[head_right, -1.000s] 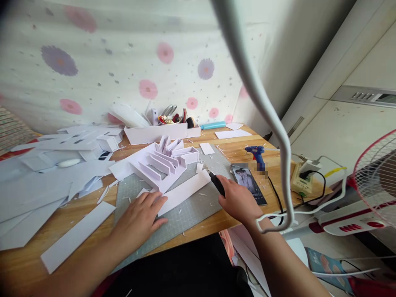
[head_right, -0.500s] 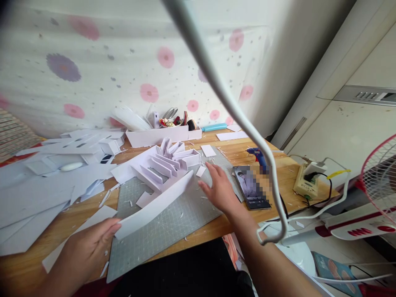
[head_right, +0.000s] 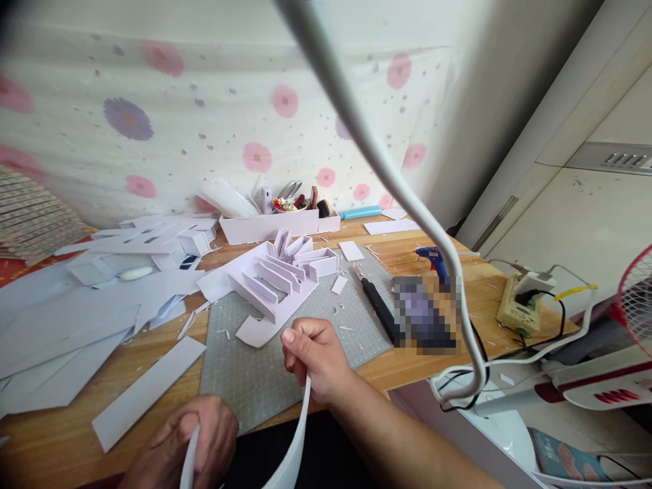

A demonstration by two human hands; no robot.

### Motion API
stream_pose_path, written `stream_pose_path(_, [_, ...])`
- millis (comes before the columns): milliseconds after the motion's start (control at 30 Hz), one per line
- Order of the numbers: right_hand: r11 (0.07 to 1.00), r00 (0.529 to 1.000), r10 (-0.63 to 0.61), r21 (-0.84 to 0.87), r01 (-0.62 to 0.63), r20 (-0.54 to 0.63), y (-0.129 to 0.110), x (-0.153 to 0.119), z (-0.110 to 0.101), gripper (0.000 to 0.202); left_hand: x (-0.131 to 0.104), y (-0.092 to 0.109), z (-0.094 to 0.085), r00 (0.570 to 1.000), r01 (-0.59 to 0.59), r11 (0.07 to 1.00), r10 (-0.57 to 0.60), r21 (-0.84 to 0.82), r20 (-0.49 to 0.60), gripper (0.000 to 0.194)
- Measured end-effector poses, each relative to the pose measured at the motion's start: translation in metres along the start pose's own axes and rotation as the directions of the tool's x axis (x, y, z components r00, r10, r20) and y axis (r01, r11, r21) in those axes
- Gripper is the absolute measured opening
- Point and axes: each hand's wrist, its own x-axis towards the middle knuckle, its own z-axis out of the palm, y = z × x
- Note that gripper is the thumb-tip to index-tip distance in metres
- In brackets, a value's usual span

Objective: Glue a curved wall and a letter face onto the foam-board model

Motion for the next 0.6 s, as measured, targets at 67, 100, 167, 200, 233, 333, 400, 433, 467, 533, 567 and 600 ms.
stream_pose_path(67, [0.999,0.998,-0.043,-0.003,0.043,-0.037,-0.008,-0.002,0.001,0.055,0.006,0.000,0.003,0.998,0.035,0.998,-0.039,-0.061,-0.053,0.053])
stream_pose_path(100, [0.998,0.994,-0.065,-0.028,0.062,-0.088,-0.013,-0.001,-0.002,0.055,0.010,0.001,0.001,0.993,0.033,0.997,-0.041,-0.068,-0.111,0.053])
stream_pose_path(167, [0.987,0.967,-0.115,-0.137,0.085,-0.227,-0.023,0.005,-0.010,0.056,0.016,0.006,-0.005,0.965,0.009,0.999,-0.022,-0.048,-0.263,0.054])
stream_pose_path(200, [0.975,0.945,-0.142,-0.205,0.082,-0.294,-0.026,0.008,-0.015,0.055,0.018,0.008,-0.009,0.942,0.005,1.000,-0.015,-0.030,-0.336,0.055])
stream_pose_path(233, [0.961,0.922,-0.171,-0.267,0.077,-0.347,-0.028,0.011,-0.020,0.054,0.019,0.010,-0.012,0.918,0.012,1.000,-0.016,-0.013,-0.397,0.055])
stream_pose_path(333, [0.925,0.882,-0.248,-0.368,0.092,-0.402,-0.028,0.015,-0.028,0.053,0.020,0.009,-0.015,0.851,0.136,0.991,-0.110,0.013,-0.513,0.058])
stream_pose_path(400, [0.906,0.874,-0.300,-0.400,0.136,-0.382,-0.028,0.015,-0.029,0.053,0.019,0.007,-0.013,0.833,0.243,0.969,-0.193,0.031,-0.518,0.058])
stream_pose_path(433, [0.895,0.874,-0.323,-0.416,0.157,-0.364,-0.028,0.016,-0.029,0.053,0.019,0.006,-0.012,0.847,0.270,0.961,-0.209,0.058,-0.488,0.057])
stream_pose_path(467, [0.884,0.875,-0.340,-0.434,0.172,-0.345,-0.029,0.018,-0.030,0.053,0.019,0.005,-0.012,0.874,0.266,0.958,-0.193,0.107,-0.446,0.057])
stream_pose_path(533, [0.863,0.884,-0.347,-0.475,0.170,-0.314,-0.034,0.025,-0.036,0.052,0.021,0.007,-0.018,0.926,0.164,0.943,-0.047,0.290,-0.374,0.056])
stream_pose_path(567, [0.846,0.892,-0.346,-0.509,0.161,-0.292,-0.037,0.031,-0.041,0.051,0.022,0.009,-0.023,0.928,0.090,0.904,0.077,0.418,-0.365,0.055])
stream_pose_path(600, [0.814,0.899,-0.354,-0.558,0.160,-0.257,-0.041,0.037,-0.046,0.050,0.023,0.012,-0.030,0.906,0.028,0.823,0.219,0.568,-0.362,0.054])
